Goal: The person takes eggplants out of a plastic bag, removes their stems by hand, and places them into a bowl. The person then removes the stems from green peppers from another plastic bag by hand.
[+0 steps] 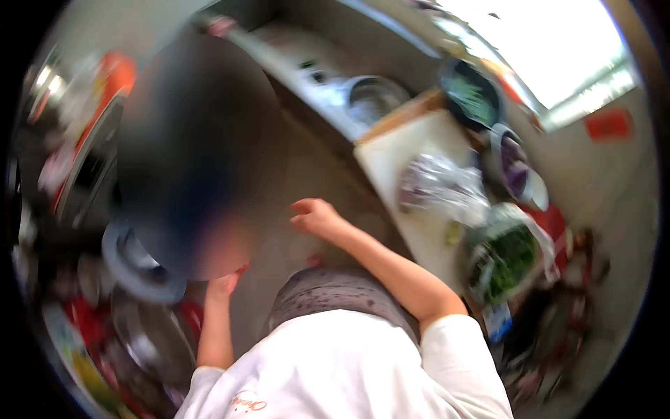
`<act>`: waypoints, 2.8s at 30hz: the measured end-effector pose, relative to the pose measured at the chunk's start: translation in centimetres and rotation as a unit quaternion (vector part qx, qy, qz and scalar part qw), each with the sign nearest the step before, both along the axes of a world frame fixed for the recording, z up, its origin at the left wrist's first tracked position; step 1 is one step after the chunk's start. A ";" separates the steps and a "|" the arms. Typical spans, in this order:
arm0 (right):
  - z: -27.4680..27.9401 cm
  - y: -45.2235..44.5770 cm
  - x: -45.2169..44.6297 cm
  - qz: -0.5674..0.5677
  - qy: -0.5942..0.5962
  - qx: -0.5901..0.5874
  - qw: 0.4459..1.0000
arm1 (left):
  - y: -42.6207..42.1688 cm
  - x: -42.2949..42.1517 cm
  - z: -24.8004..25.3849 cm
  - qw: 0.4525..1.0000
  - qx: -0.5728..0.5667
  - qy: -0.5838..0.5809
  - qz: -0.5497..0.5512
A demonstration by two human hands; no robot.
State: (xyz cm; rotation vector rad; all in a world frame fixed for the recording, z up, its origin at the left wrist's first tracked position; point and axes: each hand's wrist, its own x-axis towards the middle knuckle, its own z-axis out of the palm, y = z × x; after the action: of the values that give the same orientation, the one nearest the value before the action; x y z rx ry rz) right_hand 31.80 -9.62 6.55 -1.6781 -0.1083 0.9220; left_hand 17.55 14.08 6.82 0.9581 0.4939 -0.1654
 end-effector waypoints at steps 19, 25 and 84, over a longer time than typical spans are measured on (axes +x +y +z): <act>11.3 -37.3 -18.9 -0.507 -0.091 0.009 0.857 | -53.3 28.9 11.5 0.796 0.195 -0.328 -0.470; 7.3 -47.4 -21.9 -0.585 -0.227 -0.155 0.763 | -56.6 16.4 14.9 0.578 0.284 -0.538 -0.545; 9.9 -39.8 -35.6 -0.585 -0.185 0.334 0.715 | -57.0 -2.1 15.5 0.312 0.153 -0.519 -0.781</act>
State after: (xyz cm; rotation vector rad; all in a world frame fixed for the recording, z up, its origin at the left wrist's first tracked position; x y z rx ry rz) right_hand -3.81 -49.45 16.46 -0.8775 0.3104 -0.4235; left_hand 15.41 -42.87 22.37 1.3489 -1.9371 -1.1369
